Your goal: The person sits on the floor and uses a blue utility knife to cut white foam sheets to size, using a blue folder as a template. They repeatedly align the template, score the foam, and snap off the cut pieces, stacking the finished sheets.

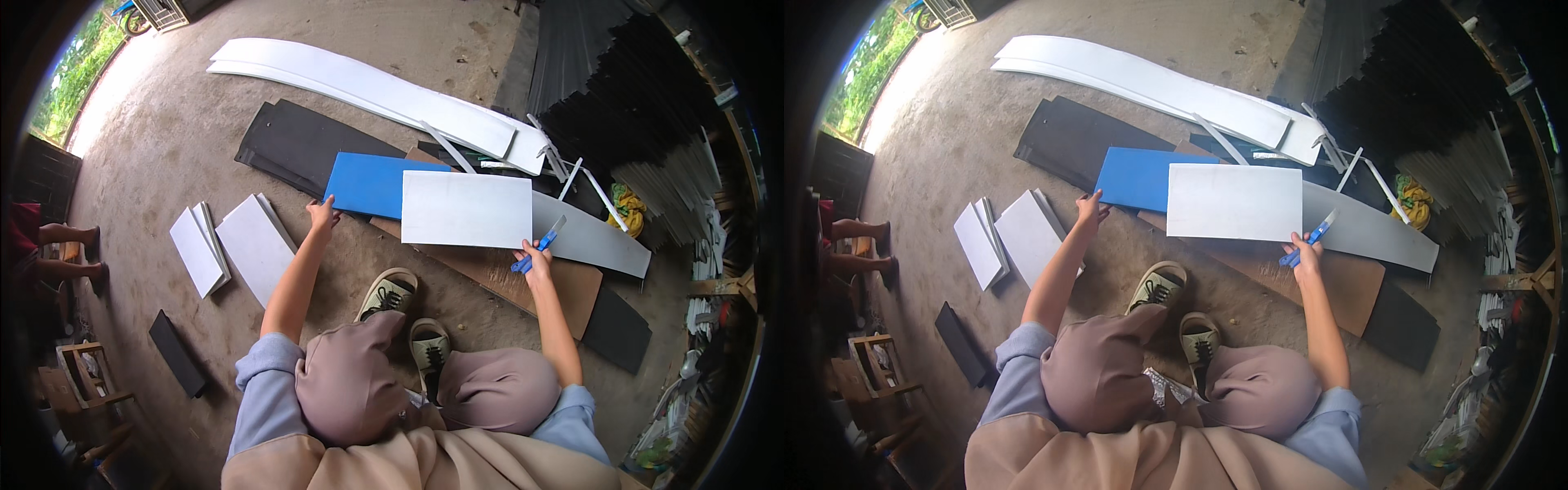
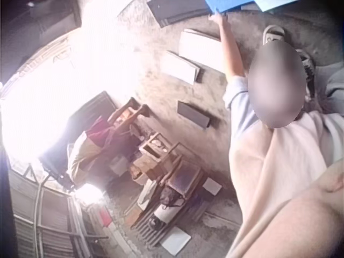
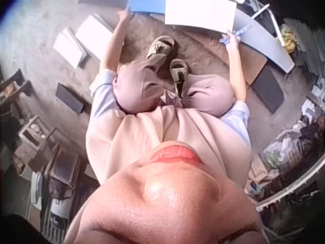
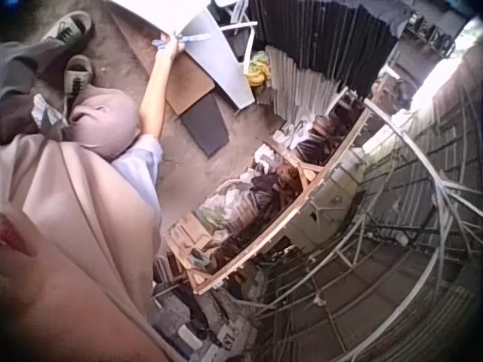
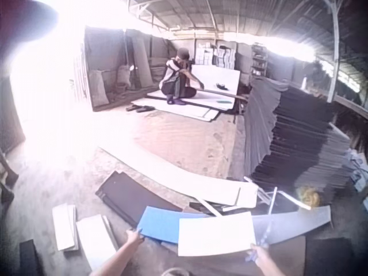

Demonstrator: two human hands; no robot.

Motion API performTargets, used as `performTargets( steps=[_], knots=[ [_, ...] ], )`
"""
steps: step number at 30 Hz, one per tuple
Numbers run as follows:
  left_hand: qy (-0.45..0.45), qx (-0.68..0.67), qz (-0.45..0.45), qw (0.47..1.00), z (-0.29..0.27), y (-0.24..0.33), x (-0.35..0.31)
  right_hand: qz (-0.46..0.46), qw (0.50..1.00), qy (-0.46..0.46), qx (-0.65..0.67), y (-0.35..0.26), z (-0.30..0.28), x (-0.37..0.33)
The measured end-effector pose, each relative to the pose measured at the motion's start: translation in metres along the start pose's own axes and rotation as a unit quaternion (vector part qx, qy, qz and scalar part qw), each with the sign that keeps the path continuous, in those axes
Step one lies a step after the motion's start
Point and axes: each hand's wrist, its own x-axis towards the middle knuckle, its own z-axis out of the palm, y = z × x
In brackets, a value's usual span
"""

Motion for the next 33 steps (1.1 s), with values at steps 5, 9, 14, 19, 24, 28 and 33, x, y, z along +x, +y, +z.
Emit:
performTargets(
  steps=[5,9,14,19,24,28,33],
  knots=[
    [-0.071,-0.04,-0.018,0.997,0.006,0.048,-0.004,0.053,0.998,-0.021,0.033,0.035,0.007,0.018],
    [0.118,-0.033,0.367,0.922,-0.019,0.122,-0.008,0.078,0.992,-0.06,0.079,0.048,0.046,0.015],
    [0.176,-0.175,0.401,0.882,-0.038,0.182,-0.036,0.047,0.998,-0.028,0.034,0.07,0.08,0.016],
    [0.069,-0.249,0.259,0.931,-0.026,0.133,-0.057,-0.107,0.953,0.018,-0.284,0.06,0.08,0.007],
    [-0.062,-0.202,0.071,0.975,0.019,0.046,-0.078,-0.069,0.99,-0.076,-0.094,0.018,0.097,0.005],
    [-0.131,-0.143,0.089,0.977,0.038,0.023,-0.1,-0.161,0.96,-0.08,-0.213,0.022,0.101,0.029],
    [-0.216,-0.02,0.125,0.968,0.022,0.022,-0.088,-0.167,0.954,-0.032,-0.245,0.029,0.1,0.048]
  ],
)
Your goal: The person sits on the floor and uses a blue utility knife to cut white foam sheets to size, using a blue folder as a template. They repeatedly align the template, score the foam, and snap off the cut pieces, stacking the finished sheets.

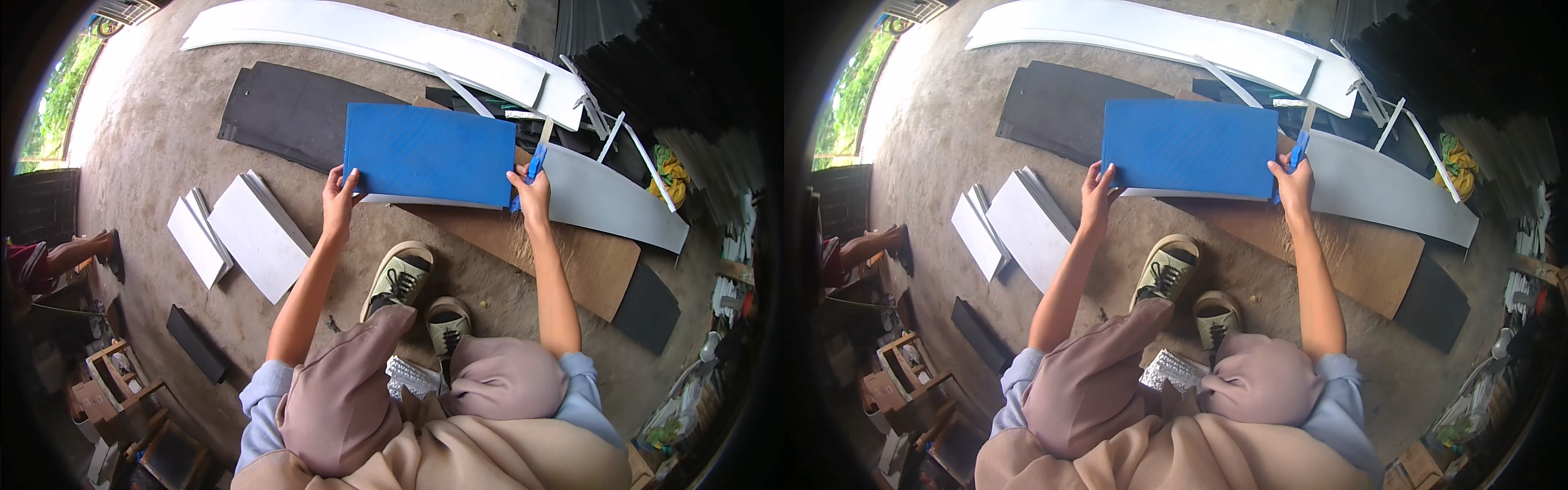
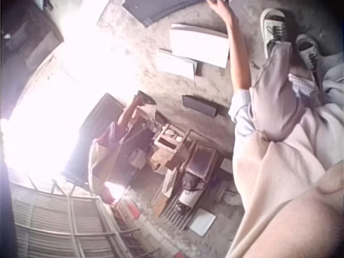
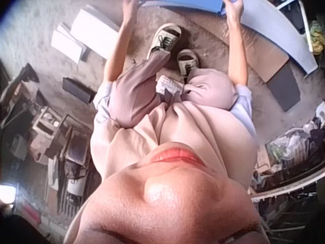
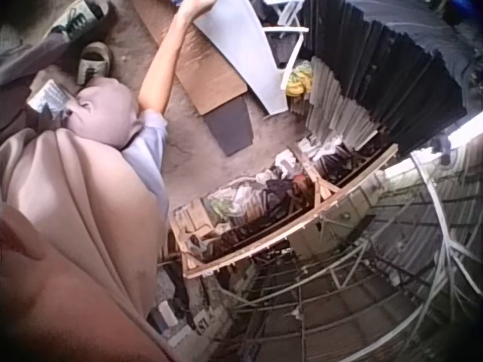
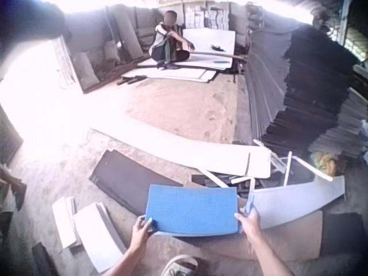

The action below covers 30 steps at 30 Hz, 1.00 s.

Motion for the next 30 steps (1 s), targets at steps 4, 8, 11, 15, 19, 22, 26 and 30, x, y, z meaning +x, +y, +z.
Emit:
performTargets(
  steps=[4,8,11,15,19,22,26,30],
  knots=[
    [-0.014,0.175,0.008,0.984,-0.026,-0.006,0.014,-0.01,0.997,-0.002,-0.071,0.018,0.0,0.01],
    [-0.001,0.318,0.07,0.946,-0.029,-0.008,0.017,-0.008,0.999,0.0,-0.053,0.033,0.002,0.015],
    [0.01,0.356,0.085,0.93,-0.025,-0.007,0.014,-0.024,0.997,0.006,-0.067,0.04,0.0,0.018],
    [0.004,0.374,0.101,0.922,-0.028,-0.009,0.013,-0.053,0.993,0.015,-0.105,0.04,0.003,0.015],
    [0.006,0.378,0.1,0.92,-0.022,-0.008,0.011,-0.053,0.99,0.021,-0.127,0.041,0.002,0.015],
    [0.013,0.376,0.106,0.92,-0.022,-0.01,0.012,-0.061,0.988,0.029,-0.137,0.038,0.004,0.012],
    [0.008,0.398,0.152,0.905,-0.026,-0.018,0.017,-0.062,0.985,0.033,-0.159,0.033,0.006,0.01],
    [0.002,0.453,0.217,0.865,-0.03,-0.018,0.021,-0.053,0.981,0.03,-0.185,0.028,0.007,0.009]
  ],
)
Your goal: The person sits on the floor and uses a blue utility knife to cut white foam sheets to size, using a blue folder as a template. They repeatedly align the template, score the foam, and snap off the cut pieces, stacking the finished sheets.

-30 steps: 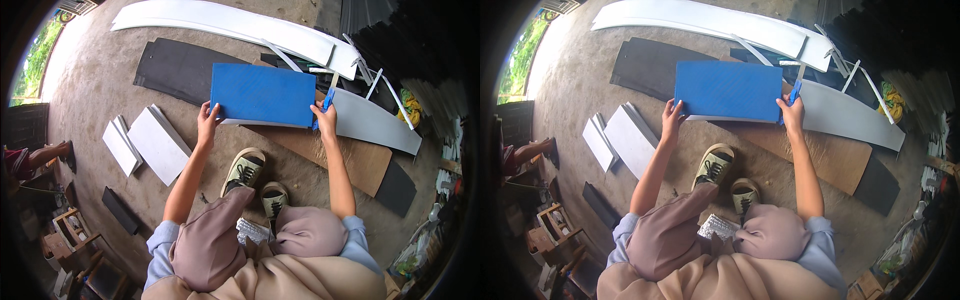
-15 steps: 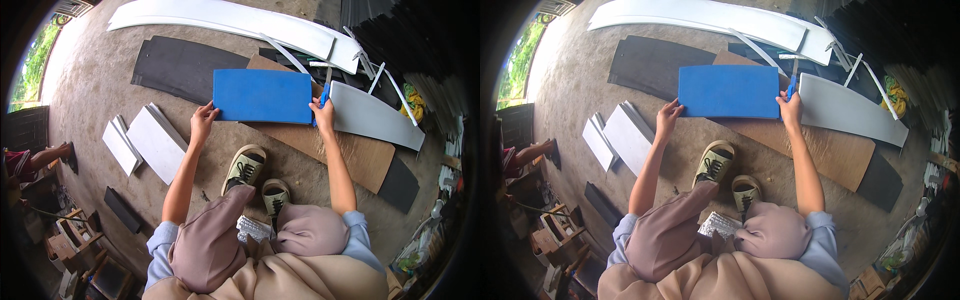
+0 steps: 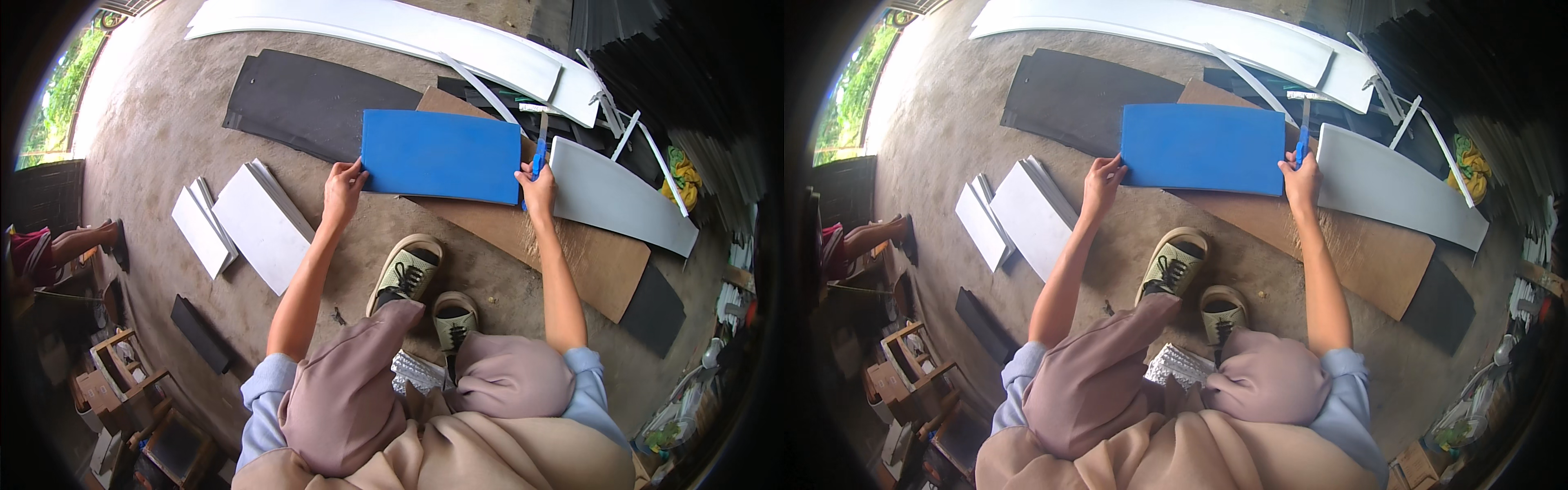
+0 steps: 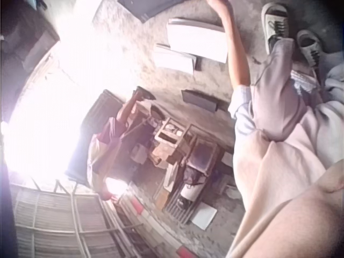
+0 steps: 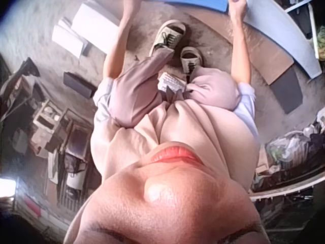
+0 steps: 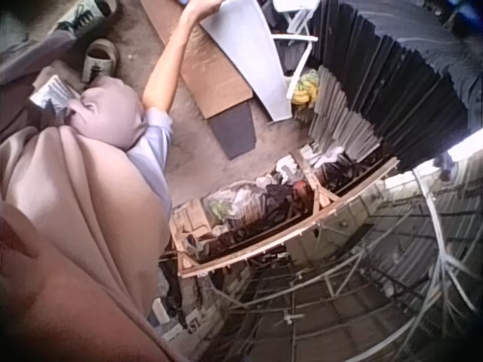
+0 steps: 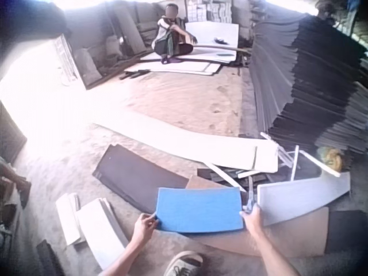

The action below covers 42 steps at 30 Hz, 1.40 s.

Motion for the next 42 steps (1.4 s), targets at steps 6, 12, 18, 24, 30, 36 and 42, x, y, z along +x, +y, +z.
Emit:
performTargets(
  steps=[6,12,18,24,30,36,42],
  knots=[
    [-0.007,0.018,0.015,1.0,-0.002,0.005,-0.001,0.004,1.0,-0.012,-0.02,-0.007,-0.004,-0.001],
    [-0.023,0.04,0.018,0.999,-0.007,0.006,-0.002,-0.031,0.999,-0.007,-0.017,0.001,-0.001,0.001],
    [-0.025,0.045,0.012,0.999,-0.007,0.007,-0.003,-0.013,0.999,-0.02,-0.034,-0.005,-0.003,-0.001],
    [-0.021,0.05,0.012,0.998,-0.006,0.007,-0.002,-0.025,0.999,-0.019,-0.037,-0.002,0.0,0.0],
    [-0.009,0.03,0.013,0.999,-0.002,0.001,-0.001,-0.02,1.0,-0.018,-0.014,0.005,0.0,0.002],
    [-0.029,0.056,0.001,0.998,0.0,0.005,0.001,-0.007,0.997,-0.061,0.056,0.015,-0.006,0.011],
    [-0.027,0.056,-0.007,0.998,0.0,0.003,0.001,-0.011,0.998,-0.058,0.008,0.018,0.0,0.01]
  ],
)
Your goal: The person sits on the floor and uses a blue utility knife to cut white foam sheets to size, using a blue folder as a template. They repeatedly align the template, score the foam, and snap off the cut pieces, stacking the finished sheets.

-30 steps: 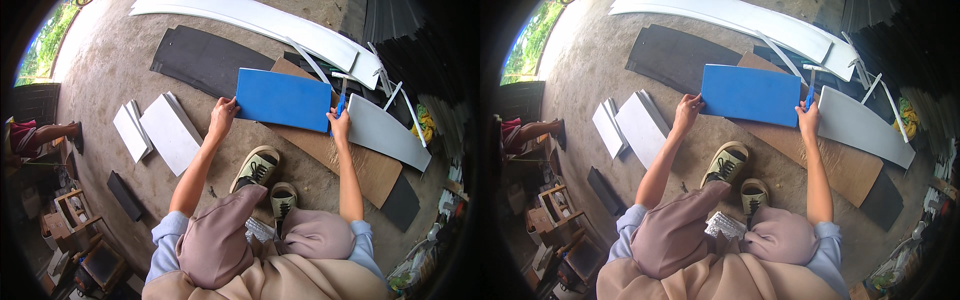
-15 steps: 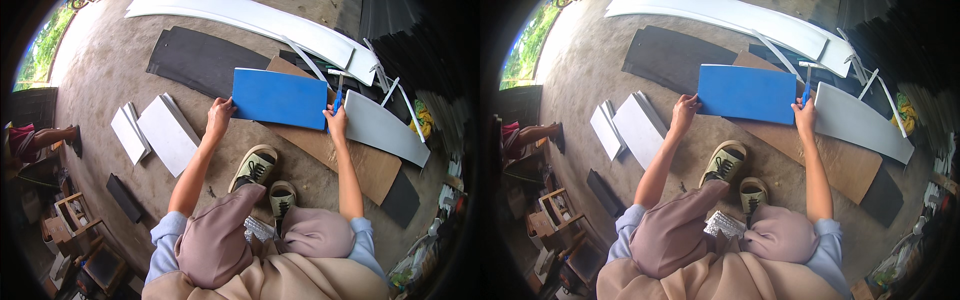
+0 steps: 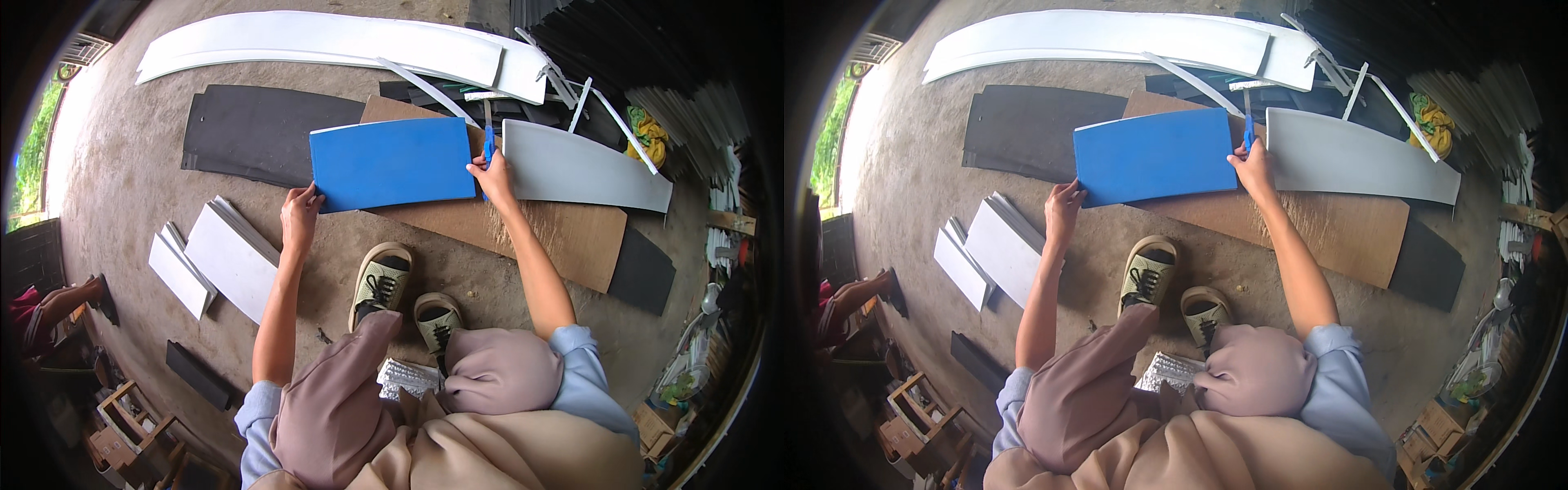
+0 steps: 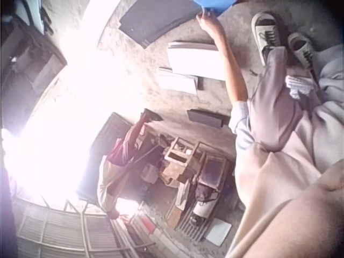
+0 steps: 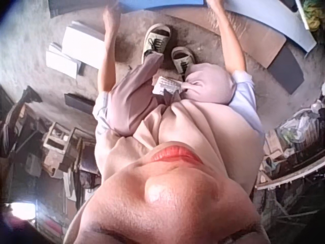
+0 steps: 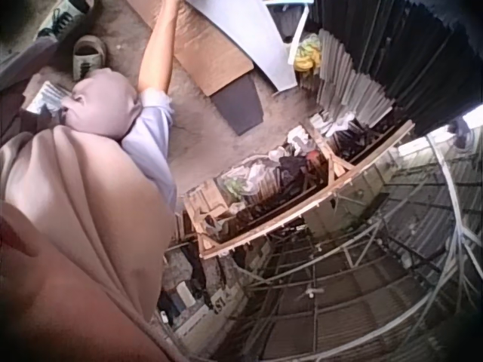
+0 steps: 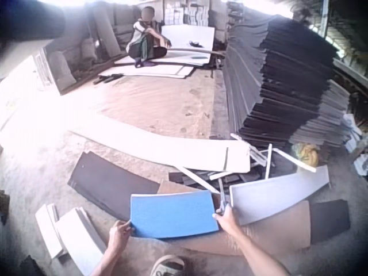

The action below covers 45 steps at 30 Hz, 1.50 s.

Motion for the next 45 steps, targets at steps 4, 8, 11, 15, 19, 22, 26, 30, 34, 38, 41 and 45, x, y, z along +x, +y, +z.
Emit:
performTargets(
  steps=[4,8,11,15,19,22,26,30,34,38,41,45],
  knots=[
    [0.0,-0.096,-0.045,0.994,0.004,-0.003,0.0,0.003,0.997,0.002,-0.083,-0.003,0.002,-0.001],
    [-0.049,-0.181,-0.138,0.973,-0.002,0.007,0.004,0.002,0.998,0.014,-0.065,-0.01,0.005,-0.006],
    [-0.062,-0.447,-0.125,0.884,-0.005,0.008,-0.001,0.02,0.999,0.023,-0.022,-0.009,0.002,-0.009],
    [-0.094,-0.595,-0.095,0.793,-0.017,0.011,-0.005,0.038,0.973,-0.047,0.222,-0.013,-0.01,-0.013],
    [-0.046,-0.65,-0.076,0.755,-0.03,0.022,0.008,0.057,0.934,-0.107,0.336,-0.034,-0.019,-0.029],
    [0.042,-0.703,-0.109,0.701,-0.029,0.027,0.022,0.071,0.908,-0.065,0.407,-0.056,-0.004,-0.055],
    [0.101,-0.679,-0.163,0.709,0.007,0.086,0.014,0.092,0.88,-0.087,0.457,-0.073,0.01,-0.084],
    [0.037,-0.568,-0.119,0.813,0.019,0.086,0.025,0.117,0.97,-0.03,0.209,-0.049,-0.024,-0.094],
    [-0.057,-0.503,-0.203,0.838,0.048,0.074,0.025,0.224,0.947,-0.024,0.228,-0.043,-0.068,-0.085],
    [-0.034,-0.435,-0.168,0.884,0.079,0.065,0.022,0.194,0.967,-0.022,0.162,-0.048,-0.065,-0.076],
    [-0.051,-0.38,-0.208,0.9,0.087,0.045,0.028,0.156,0.975,-0.033,0.154,-0.055,-0.056,-0.069],
    [-0.103,-0.208,-0.235,0.944,0.065,0.036,0.036,0.175,0.947,-0.102,0.248,-0.049,-0.046,-0.061]
  ],
)
